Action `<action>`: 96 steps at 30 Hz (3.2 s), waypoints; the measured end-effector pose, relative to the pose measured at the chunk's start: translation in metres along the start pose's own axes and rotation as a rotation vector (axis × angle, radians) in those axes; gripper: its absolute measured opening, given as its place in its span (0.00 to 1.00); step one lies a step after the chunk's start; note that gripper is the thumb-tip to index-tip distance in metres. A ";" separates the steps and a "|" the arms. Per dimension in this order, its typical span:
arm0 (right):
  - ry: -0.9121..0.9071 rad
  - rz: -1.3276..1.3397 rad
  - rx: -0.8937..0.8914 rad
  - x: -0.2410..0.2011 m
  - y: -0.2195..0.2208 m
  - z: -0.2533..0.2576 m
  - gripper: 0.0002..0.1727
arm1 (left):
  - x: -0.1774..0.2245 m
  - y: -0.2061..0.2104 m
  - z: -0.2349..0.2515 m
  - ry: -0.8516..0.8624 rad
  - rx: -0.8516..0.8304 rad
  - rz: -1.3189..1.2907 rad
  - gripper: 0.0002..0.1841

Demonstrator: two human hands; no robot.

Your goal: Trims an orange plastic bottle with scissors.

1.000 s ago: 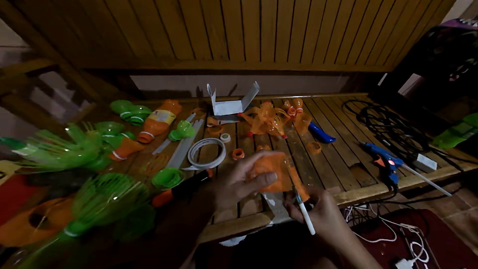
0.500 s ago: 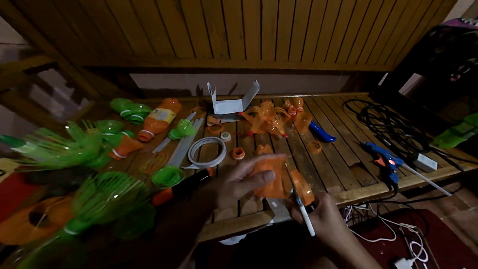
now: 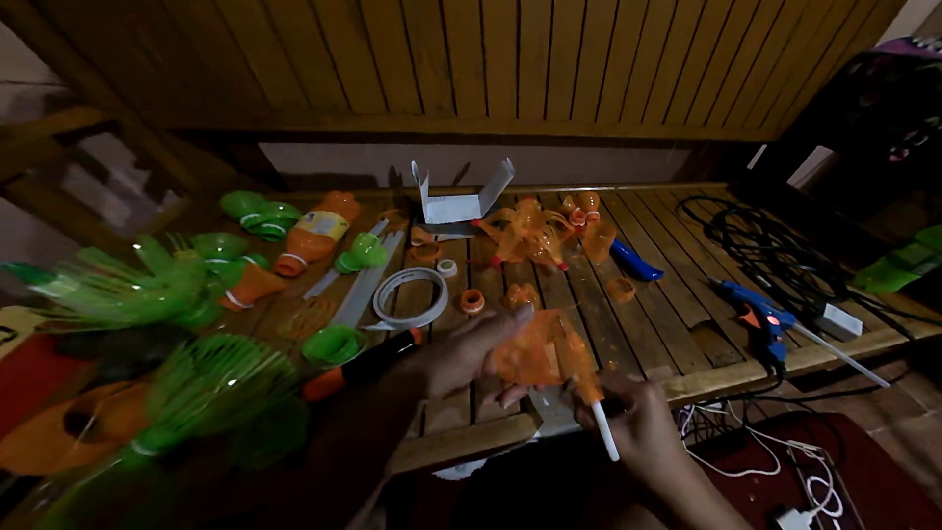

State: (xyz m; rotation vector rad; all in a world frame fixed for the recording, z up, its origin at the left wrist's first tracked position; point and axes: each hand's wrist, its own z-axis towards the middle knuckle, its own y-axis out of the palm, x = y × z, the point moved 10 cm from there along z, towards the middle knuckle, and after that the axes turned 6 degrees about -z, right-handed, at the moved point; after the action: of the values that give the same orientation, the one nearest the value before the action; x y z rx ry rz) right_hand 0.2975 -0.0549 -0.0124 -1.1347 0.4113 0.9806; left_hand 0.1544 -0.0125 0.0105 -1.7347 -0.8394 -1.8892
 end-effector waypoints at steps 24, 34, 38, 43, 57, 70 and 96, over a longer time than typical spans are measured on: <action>0.066 -0.011 0.071 0.000 0.000 0.004 0.10 | 0.004 -0.012 0.002 0.189 0.205 0.022 0.43; 0.188 0.188 0.009 0.011 0.007 0.005 0.10 | 0.036 -0.002 -0.010 0.706 0.286 0.545 0.30; 0.158 0.168 0.011 0.011 0.004 0.005 0.10 | 0.035 0.004 -0.008 0.665 0.221 0.502 0.31; 0.076 0.081 0.052 0.009 -0.001 0.002 0.10 | 0.040 0.005 -0.011 0.651 0.272 0.519 0.34; 0.093 0.091 0.011 0.005 0.001 0.002 0.13 | 0.024 0.009 -0.002 0.463 0.076 0.431 0.39; -0.032 -0.022 0.070 0.001 -0.005 0.002 0.11 | 0.028 0.008 -0.003 0.317 0.145 0.204 0.23; -0.089 -0.106 0.209 -0.009 -0.014 0.003 0.10 | 0.039 0.001 -0.010 0.710 0.286 0.416 0.40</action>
State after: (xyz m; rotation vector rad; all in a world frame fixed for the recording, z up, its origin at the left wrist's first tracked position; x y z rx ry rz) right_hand 0.3037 -0.0576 0.0030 -0.9119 0.3691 0.8701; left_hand 0.1430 -0.0172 0.0486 -0.8707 -0.4005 -1.7888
